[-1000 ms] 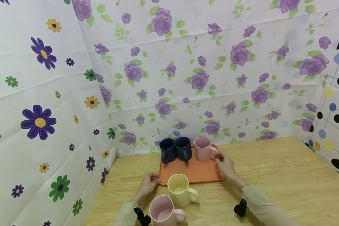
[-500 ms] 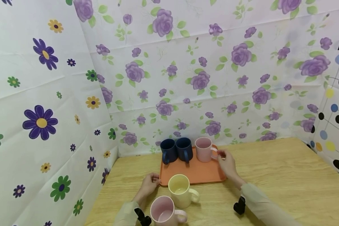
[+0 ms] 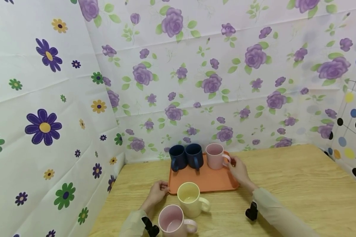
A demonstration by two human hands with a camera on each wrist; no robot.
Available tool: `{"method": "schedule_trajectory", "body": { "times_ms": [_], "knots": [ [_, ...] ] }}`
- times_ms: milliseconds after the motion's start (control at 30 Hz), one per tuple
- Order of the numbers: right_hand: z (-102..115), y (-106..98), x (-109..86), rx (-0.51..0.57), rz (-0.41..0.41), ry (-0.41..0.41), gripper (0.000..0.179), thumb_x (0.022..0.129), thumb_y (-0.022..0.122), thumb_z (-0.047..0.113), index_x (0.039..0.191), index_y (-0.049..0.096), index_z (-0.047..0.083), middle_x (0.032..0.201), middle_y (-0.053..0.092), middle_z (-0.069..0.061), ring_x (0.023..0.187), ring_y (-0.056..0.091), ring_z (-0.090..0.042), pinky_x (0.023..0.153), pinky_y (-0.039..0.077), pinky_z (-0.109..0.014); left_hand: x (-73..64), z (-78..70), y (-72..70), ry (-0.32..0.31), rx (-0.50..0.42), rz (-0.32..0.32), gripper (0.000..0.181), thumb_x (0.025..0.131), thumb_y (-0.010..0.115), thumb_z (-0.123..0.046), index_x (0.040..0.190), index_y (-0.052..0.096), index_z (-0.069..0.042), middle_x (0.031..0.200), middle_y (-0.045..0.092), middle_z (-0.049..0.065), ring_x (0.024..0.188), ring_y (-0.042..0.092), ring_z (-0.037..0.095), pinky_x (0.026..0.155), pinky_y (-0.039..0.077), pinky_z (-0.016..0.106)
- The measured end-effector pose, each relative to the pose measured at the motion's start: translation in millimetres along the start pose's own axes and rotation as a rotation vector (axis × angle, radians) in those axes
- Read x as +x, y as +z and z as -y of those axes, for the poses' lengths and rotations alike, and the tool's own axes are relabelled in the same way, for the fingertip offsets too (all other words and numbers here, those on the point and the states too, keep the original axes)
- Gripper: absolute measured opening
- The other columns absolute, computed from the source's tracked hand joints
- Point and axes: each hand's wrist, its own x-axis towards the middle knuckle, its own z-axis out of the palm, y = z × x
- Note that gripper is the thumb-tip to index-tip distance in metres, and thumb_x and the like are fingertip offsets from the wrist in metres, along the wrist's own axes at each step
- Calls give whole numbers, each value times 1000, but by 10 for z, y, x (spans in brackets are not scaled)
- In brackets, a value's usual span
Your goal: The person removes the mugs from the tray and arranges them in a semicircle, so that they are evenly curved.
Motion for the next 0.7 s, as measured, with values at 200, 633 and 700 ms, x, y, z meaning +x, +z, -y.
{"method": "schedule_trajectory", "body": {
  "times_ms": [200, 633, 700],
  "knots": [
    [-15, -10, 68, -66, 26, 38, 25, 93, 64, 17, 108, 64, -3, 99, 68, -20, 90, 64, -29, 68, 52, -26, 10, -12, -12, -14, 18, 9, 23, 90, 60, 5, 109, 55, 17, 89, 60, 17, 75, 57, 13, 65, 58, 23],
    [0, 38, -1, -74, -53, -182, 5, 83, 74, 3, 86, 70, 1, 74, 70, -10, 64, 64, -14, 55, 51, -18, 22, -2, -23, 14, 88, 24, 21, 89, 61, 5, 108, 56, 14, 85, 61, 14, 71, 56, 12, 61, 56, 23],
    [-3, 43, -22, -63, -56, -185, 5, 82, 74, 3, 85, 70, 2, 74, 70, -9, 65, 63, -13, 55, 50, -17, 23, 2, -23, 15, 90, 22, 21, 89, 61, 5, 107, 56, 14, 85, 61, 14, 72, 56, 11, 61, 56, 22]
  ]
}}
